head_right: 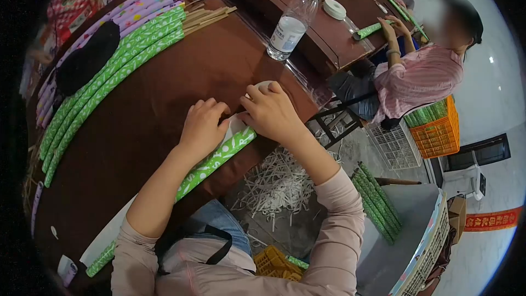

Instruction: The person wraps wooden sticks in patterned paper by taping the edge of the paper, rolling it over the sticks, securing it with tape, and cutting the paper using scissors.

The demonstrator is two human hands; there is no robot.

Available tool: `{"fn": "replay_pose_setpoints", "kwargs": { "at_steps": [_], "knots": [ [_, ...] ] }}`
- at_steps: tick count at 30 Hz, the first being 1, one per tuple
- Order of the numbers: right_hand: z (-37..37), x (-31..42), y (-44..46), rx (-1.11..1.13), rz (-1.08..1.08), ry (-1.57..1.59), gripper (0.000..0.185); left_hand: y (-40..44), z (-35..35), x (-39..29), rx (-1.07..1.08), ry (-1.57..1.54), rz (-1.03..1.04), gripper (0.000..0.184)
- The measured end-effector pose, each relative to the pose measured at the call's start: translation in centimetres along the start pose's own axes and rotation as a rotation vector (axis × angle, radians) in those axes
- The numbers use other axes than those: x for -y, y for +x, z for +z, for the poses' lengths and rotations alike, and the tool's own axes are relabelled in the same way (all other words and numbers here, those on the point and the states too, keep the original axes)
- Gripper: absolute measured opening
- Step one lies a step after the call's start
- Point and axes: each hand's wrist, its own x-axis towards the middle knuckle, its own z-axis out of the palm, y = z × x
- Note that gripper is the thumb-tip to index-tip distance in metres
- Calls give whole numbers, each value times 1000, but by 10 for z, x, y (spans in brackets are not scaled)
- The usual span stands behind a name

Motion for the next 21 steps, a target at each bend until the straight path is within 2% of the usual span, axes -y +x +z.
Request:
{"fn": "replay_pose_setpoints", "kwargs": {
  "at_steps": [9, 11, 17, 19, 21],
  "knots": [
    [24, -10, -14, -125, 74, 159, 37, 6, 8, 3, -28, -192, 37, 10],
    [26, -14, -17, -128, 98, 273, 39, 7, 10, 3, -33, -234, 62, 9],
    [19, -16, -20, -95, 136, 354, 41, 10, 4, -2, 35, -259, 15, 17],
    [18, -14, -21, -108, 144, 358, 41, 11, -1, -7, 81, -494, -127, 24],
    [18, -14, -22, -118, 151, 361, 41, 11, -1, -7, 86, -515, -120, 27]
  ]
}}
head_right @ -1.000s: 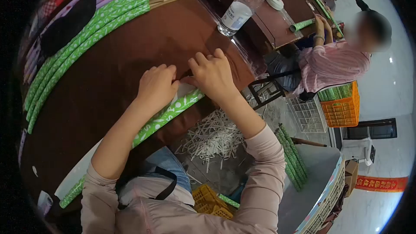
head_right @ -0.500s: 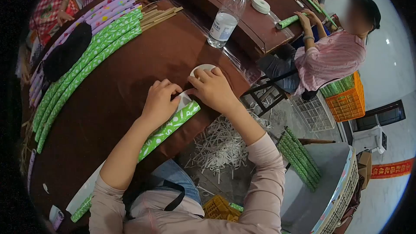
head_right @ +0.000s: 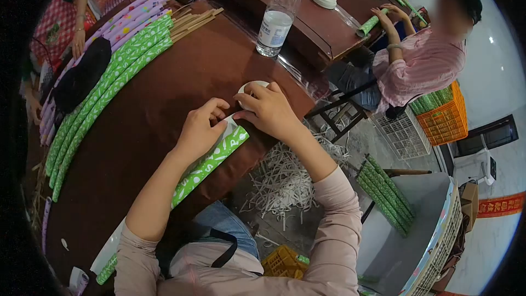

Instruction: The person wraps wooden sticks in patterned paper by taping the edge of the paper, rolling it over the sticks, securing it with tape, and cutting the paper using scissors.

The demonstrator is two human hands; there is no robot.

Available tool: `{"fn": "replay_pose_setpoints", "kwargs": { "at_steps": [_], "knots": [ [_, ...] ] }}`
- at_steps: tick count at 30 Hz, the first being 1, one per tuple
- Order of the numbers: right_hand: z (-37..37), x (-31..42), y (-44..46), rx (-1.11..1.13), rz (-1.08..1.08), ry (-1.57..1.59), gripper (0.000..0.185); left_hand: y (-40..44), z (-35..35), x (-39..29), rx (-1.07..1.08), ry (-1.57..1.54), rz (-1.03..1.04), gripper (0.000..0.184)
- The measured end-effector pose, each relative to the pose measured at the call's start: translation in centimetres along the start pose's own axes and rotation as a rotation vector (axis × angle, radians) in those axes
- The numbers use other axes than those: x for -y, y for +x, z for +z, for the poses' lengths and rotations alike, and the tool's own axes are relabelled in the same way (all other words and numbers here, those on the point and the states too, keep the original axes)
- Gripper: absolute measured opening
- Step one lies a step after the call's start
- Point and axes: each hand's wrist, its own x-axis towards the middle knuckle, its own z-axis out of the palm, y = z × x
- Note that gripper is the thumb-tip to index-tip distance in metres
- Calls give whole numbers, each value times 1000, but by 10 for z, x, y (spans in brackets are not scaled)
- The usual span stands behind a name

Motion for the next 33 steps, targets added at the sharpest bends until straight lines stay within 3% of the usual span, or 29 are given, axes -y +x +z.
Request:
{"fn": "replay_pose_setpoints", "kwargs": {
  "at_steps": [9, 13, 15, 25, 33],
  "knots": [
    [2, 4, -5, -6, 60, -1, 36, 3, -3, -3, 72, -113, -98, 37],
    [-3, 3, -1, -48, 30, -175, 31, 5, -2, -2, 62, -97, -66, 41],
    [-7, 8, 4, -55, 15, -17, 29, 6, 1, -1, 42, -111, -49, 42],
    [-3, -4, 21, 118, -168, 68, 15, 10, 5, -3, 6, -109, -49, 43],
    [15, -13, 15, 120, -122, 350, 14, 10, 7, 0, -16, -77, 17, 39]
  ]
}}
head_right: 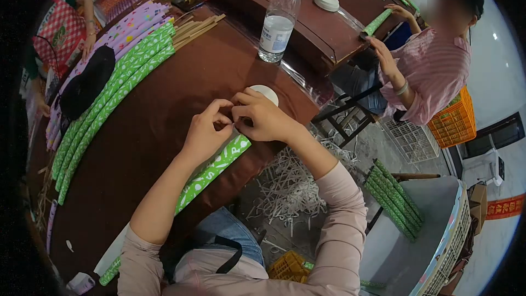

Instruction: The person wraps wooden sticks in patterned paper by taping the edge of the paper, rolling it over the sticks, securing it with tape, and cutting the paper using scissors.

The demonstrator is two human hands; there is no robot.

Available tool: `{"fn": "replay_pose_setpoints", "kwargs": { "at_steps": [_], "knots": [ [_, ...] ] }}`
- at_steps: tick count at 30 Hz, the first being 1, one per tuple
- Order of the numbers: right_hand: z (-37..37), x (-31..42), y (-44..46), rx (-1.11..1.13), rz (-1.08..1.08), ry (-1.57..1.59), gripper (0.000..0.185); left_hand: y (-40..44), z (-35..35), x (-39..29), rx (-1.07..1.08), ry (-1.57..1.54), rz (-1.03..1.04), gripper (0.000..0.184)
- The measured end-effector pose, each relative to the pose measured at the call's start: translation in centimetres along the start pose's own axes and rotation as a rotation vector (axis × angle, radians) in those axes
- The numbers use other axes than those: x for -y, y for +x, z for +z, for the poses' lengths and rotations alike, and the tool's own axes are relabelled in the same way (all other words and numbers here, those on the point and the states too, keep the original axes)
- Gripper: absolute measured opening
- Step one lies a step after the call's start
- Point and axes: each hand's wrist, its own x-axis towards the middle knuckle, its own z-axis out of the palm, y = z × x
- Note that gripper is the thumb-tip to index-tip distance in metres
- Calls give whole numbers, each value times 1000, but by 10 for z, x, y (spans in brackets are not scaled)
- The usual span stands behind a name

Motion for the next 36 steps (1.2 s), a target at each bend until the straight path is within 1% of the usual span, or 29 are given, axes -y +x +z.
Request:
{"fn": "replay_pose_setpoints", "kwargs": {
  "at_steps": [1, 5, 7, 10, 13, 17, 19, 25, 28, 32, 34, 36],
  "knots": [
    [2, 0, -1, -22, 5, 48, 15, 0, -1, -2, 5, 5, -16, 38],
    [10, -5, -6, -85, 10, 48, 15, 3, -2, -3, -5, 18, -11, 35],
    [12, -5, -6, -141, -28, 58, 16, 4, -3, -2, -6, 8, -39, 33],
    [13, -6, -7, -138, 12, 125, 16, 4, -3, -2, -10, -16, -83, 31],
    [14, -4, -8, -148, 31, 144, 17, 5, -1, 2, -26, -14, -82, 29],
    [14, -5, -8, -150, 29, 145, 17, 4, -1, 0, -40, -14, -90, 27],
    [14, -6, -8, -163, 15, 162, 17, 3, -1, -2, -31, -19, -129, 27],
    [14, -9, -12, -197, 11, 226, 15, 8, -3, 5, -58, 0, -122, 28],
    [13, -3, -9, -184, 66, 163, 13, 7, -5, 8, -38, -74, -112, 29],
    [17, -5, -8, -208, 110, 121, 14, 5, -4, 6, -62, -47, -90, 33],
    [18, -4, -6, -227, 88, -50, 19, 4, -4, 2, -50, -81, -143, 33],
    [17, 2, -4, -220, 93, -123, 20, 3, -3, 5, -58, -65, -78, 35]
  ]
}}
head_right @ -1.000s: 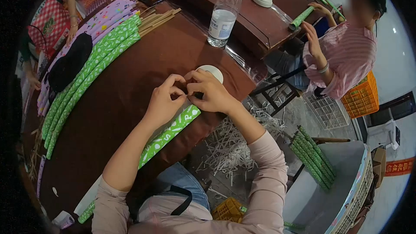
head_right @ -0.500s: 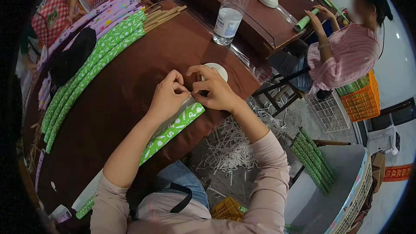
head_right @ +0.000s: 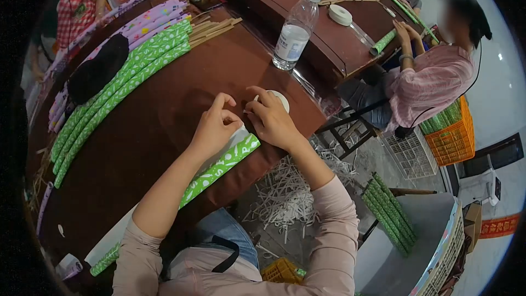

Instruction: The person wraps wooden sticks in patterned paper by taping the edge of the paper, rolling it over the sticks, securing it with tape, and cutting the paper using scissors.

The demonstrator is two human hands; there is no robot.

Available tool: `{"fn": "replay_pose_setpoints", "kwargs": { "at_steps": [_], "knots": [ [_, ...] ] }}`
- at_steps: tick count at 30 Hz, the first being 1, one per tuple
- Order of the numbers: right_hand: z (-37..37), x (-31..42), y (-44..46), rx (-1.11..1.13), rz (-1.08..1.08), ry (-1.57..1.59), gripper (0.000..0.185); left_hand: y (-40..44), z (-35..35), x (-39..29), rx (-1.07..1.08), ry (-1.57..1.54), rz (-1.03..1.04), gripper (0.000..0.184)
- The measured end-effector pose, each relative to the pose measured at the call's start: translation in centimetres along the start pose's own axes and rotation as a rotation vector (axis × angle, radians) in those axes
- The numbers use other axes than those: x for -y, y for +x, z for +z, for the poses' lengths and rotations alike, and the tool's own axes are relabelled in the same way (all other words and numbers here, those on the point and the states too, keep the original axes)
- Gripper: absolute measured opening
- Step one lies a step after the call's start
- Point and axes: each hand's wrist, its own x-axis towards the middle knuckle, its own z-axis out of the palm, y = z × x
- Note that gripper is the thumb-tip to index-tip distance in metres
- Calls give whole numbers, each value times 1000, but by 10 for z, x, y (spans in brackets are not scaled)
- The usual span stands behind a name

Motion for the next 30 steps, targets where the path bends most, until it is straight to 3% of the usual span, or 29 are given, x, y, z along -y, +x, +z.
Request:
{"fn": "replay_pose_setpoints", "kwargs": {
  "at_steps": [4, 7, 8, 9, 11, 12, 14, 15, 16, 18, 19, 20, 24, 25, 26, 27, 28, 30],
  "knots": [
    [3, 3, 1, 7, 50, -75, 20, -2, 0, 2, 46, 73, 90, 41],
    [1, 9, 5, 50, 163, -55, 83, -1, 1, -2, 51, 137, 101, 48],
    [4, 5, 5, 40, 157, -85, 82, -5, -6, -15, 79, 226, 47, 54],
    [1, 5, 5, 71, 190, -5, 80, -3, 1, 3, 25, 169, 239, 61],
    [3, -8, 2, -6, 228, 197, 66, -6, -8, -11, 49, 224, 155, 70],
    [2, -12, -3, -66, 240, 256, 60, 0, -1, -3, -58, 170, 182, 66],
    [-3, -11, -13, -201, 180, 84, 51, 12, 17, 15, -375, -97, 331, 56],
    [-7, -3, -18, -237, 104, -62, 49, 14, 4, 6, -201, -244, 103, 45],
    [-15, 10, -23, -163, -18, -163, 48, 21, 3, 11, -294, -355, 165, 39],
    [-14, 60, -14, 332, -337, -246, 50, 50, 25, 32, -512, -466, 296, 29],
    [-5, 114, 8, 553, -494, -299, 52, 61, 27, 34, -392, -692, 276, 29],
    [17, 130, 4, 552, -560, -254, 53, 62, 21, 31, -262, -919, 258, 30],
    [62, 147, 17, 550, -696, -89, 59, 45, -8, -13, -108, -995, 320, 30],
    [68, 147, 12, 502, -673, -94, 46, 30, -17, -32, -62, -930, 311, 30],
    [69, 149, 15, 670, -440, -35, 37, 16, -18, -48, -22, -810, 359, 24],
    [73, 133, 9, 637, -387, 51, 30, -20, -32, -76, 35, -684, 444, 22],
    [77, 119, 3, 600, -337, 140, 23, -37, -26, -82, -70, -323, 666, 20],
    [78, 95, 1, 582, -365, 173, 19, -102, -39, -83, -71, 239, 675, 18]
  ]
}}
